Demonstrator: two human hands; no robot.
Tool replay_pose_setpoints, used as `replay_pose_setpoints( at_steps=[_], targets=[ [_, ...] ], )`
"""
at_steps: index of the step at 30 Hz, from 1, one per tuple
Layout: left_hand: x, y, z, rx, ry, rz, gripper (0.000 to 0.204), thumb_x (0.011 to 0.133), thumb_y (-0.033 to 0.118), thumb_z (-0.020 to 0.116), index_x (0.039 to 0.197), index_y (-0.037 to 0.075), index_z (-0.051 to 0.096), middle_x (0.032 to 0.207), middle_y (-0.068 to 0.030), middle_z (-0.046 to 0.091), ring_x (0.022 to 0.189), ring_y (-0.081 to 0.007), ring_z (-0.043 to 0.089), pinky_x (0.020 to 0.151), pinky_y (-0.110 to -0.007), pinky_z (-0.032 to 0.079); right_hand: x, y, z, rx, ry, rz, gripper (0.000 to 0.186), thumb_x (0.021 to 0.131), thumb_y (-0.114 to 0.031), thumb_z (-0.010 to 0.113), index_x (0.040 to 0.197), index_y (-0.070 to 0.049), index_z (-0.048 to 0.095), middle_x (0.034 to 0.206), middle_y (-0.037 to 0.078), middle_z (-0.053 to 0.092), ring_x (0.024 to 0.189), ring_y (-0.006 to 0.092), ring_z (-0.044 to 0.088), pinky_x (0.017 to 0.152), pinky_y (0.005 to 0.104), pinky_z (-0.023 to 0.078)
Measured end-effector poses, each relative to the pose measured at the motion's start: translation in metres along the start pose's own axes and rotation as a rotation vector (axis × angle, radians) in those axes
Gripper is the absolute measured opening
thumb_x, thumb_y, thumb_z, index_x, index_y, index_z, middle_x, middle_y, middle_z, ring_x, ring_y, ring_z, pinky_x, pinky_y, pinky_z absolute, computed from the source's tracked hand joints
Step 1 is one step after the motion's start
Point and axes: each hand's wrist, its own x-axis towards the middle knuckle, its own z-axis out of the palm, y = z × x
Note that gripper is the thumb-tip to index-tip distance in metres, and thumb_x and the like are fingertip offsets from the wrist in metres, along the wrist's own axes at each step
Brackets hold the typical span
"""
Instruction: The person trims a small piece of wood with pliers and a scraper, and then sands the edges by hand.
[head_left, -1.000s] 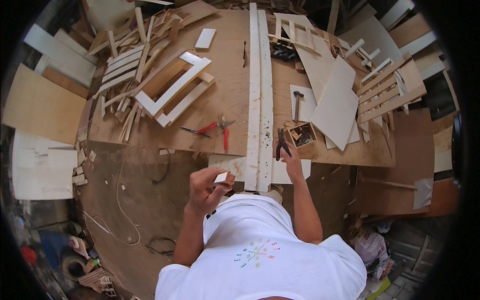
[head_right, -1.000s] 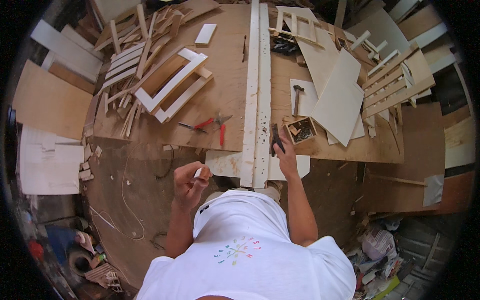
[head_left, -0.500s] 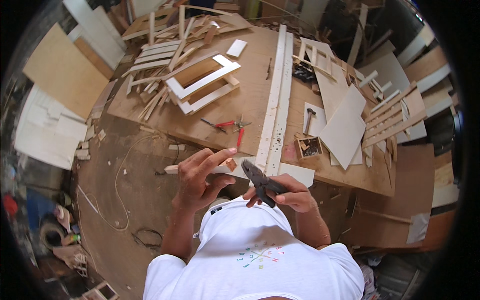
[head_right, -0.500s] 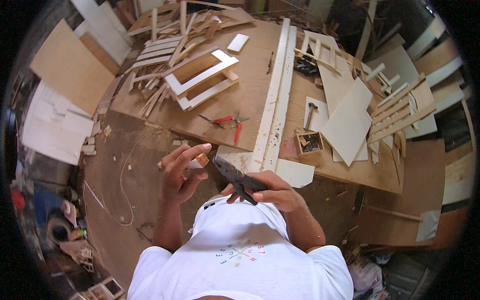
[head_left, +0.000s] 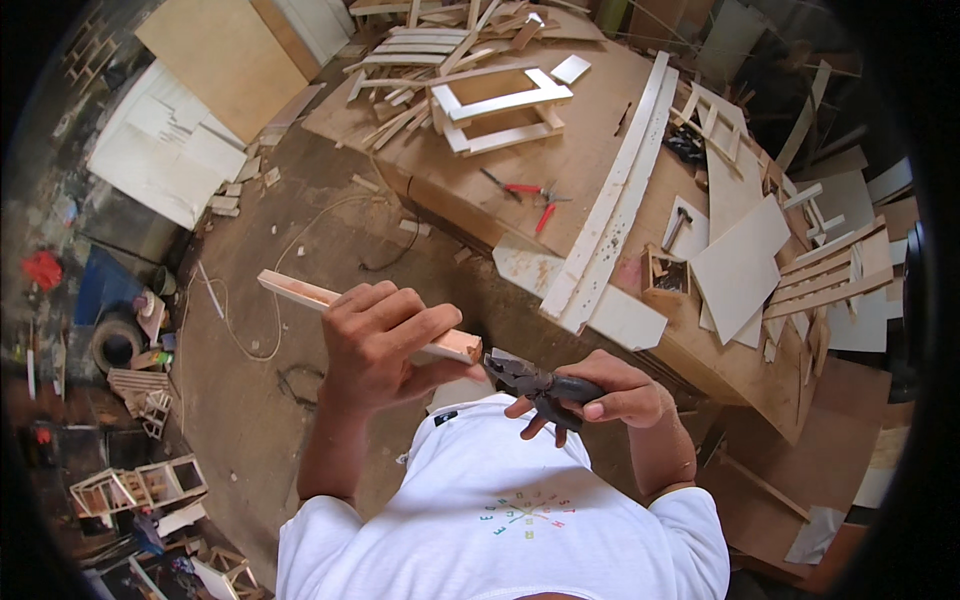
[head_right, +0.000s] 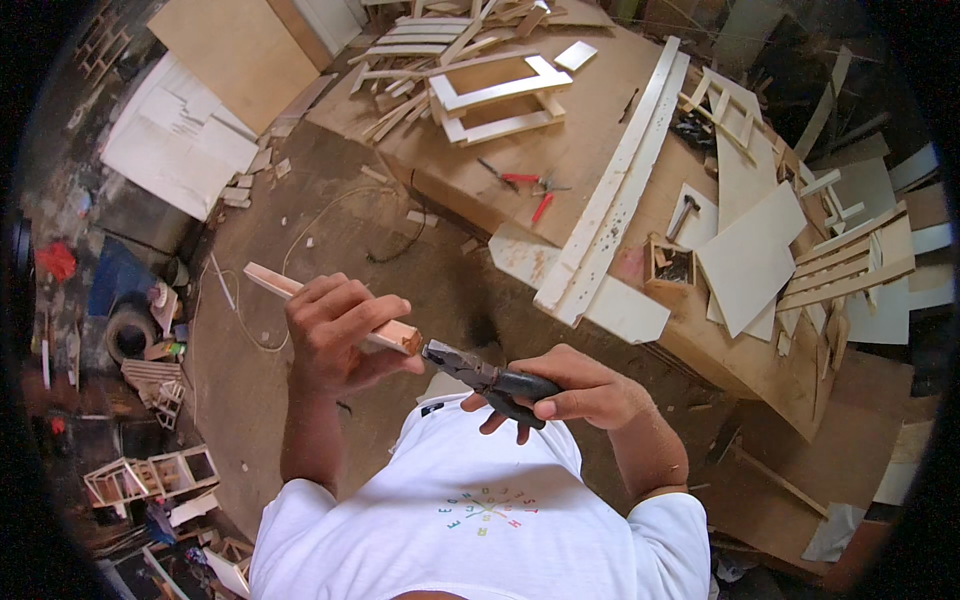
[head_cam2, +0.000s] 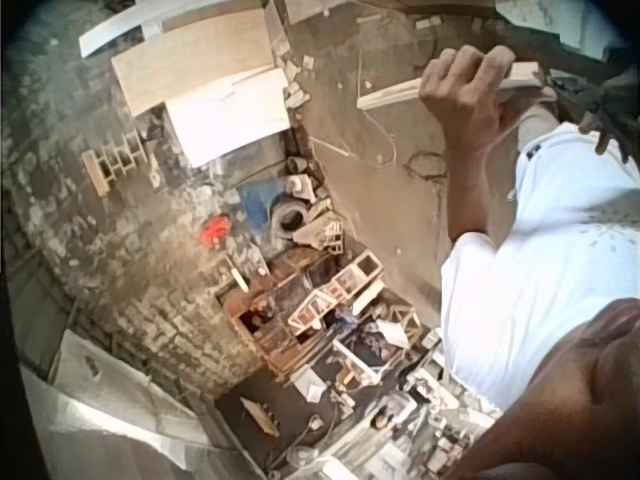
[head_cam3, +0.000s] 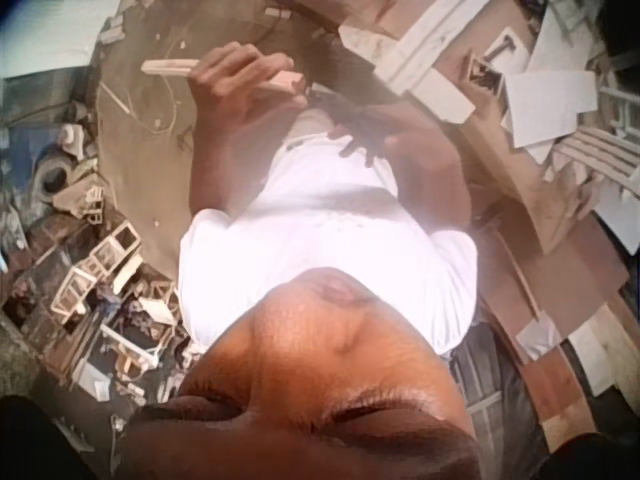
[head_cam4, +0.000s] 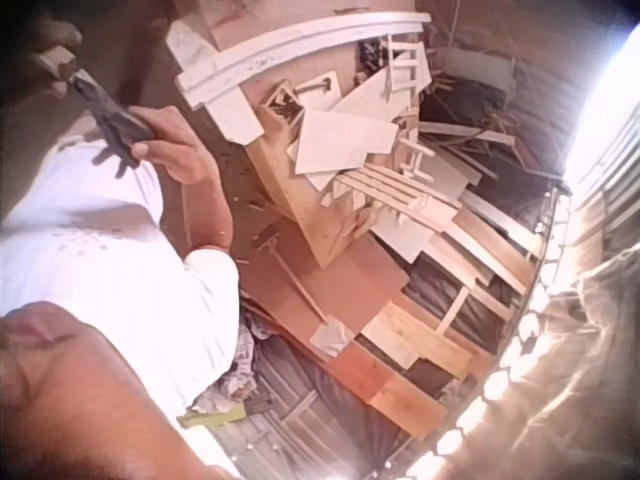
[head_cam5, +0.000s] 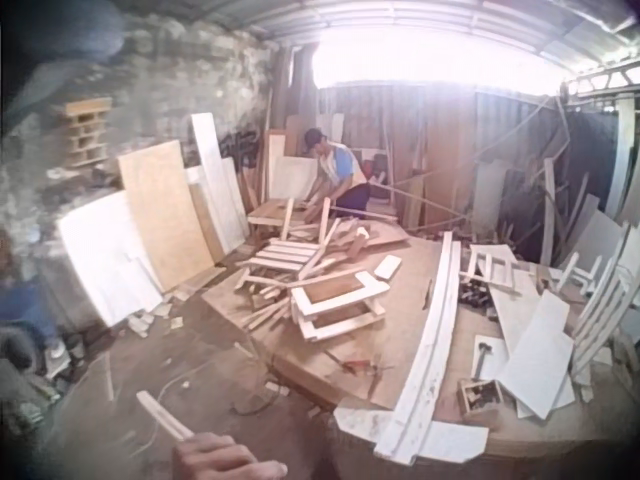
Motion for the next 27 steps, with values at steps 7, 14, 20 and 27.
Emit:
replay_pose_setpoints(
  at_steps=[7, 14, 20, 27],
  targets=[
    [-0.032, 0.019, -0.026, 0.029, -0.026, 0.004, 0.057, 0.079, 0.072, 0.075, 0.090, 0.016, 0.077, 0.062, 0.0028, 0.055, 0.054, -0.0159, 0.054, 0.052, -0.033, 0.040, -0.003, 0.011, 0.025, 0.059, -0.075, 0.067, 0.069, 0.098, -0.038, 0.068, 0.143, 0.011, 0.052, 0.134, 0.027, 0.065, 0.116, 0.0341, 0.072, 0.077, 0.0371, 0.066],
    [-0.042, 0.008, -0.052, 0.134, -0.063, 0.037, 0.051, 0.075, 0.065, 0.081, 0.091, 0.017, 0.075, 0.066, 0.0051, 0.051, 0.057, -0.0142, 0.051, 0.054, -0.032, 0.039, 0.018, -0.004, 0.042, 0.032, 0.001, 0.274, 0.063, 0.101, -0.037, 0.065, 0.142, 0.010, 0.055, 0.129, 0.024, 0.069, 0.112, 0.0300, 0.073, 0.074, 0.0343, 0.066],
    [-0.050, -0.037, -0.071, 0.181, -0.096, 0.078, 0.048, 0.079, 0.064, 0.077, 0.092, 0.018, 0.075, 0.066, 0.0046, 0.047, 0.058, -0.0140, 0.051, 0.054, -0.032, 0.040, 0.070, -0.026, 0.058, -0.052, 0.164, 0.524, 0.055, 0.108, -0.043, 0.056, 0.133, 0.005, 0.064, 0.122, 0.016, 0.073, 0.105, 0.0215, 0.075, 0.070, 0.0313, 0.062],
    [-0.053, -0.118, -0.110, 0.221, -0.118, 0.107, 0.044, 0.081, 0.062, 0.074, 0.087, 0.019, 0.071, 0.065, 0.0056, 0.045, 0.057, -0.0132, 0.050, 0.052, -0.030, 0.037, 0.166, -0.025, 0.054, -0.116, 0.149, 0.540, 0.050, 0.111, -0.043, 0.049, 0.120, 0.002, 0.069, 0.111, 0.012, 0.074, 0.097, 0.0162, 0.072, 0.073, 0.0303, 0.055]
  ],
)
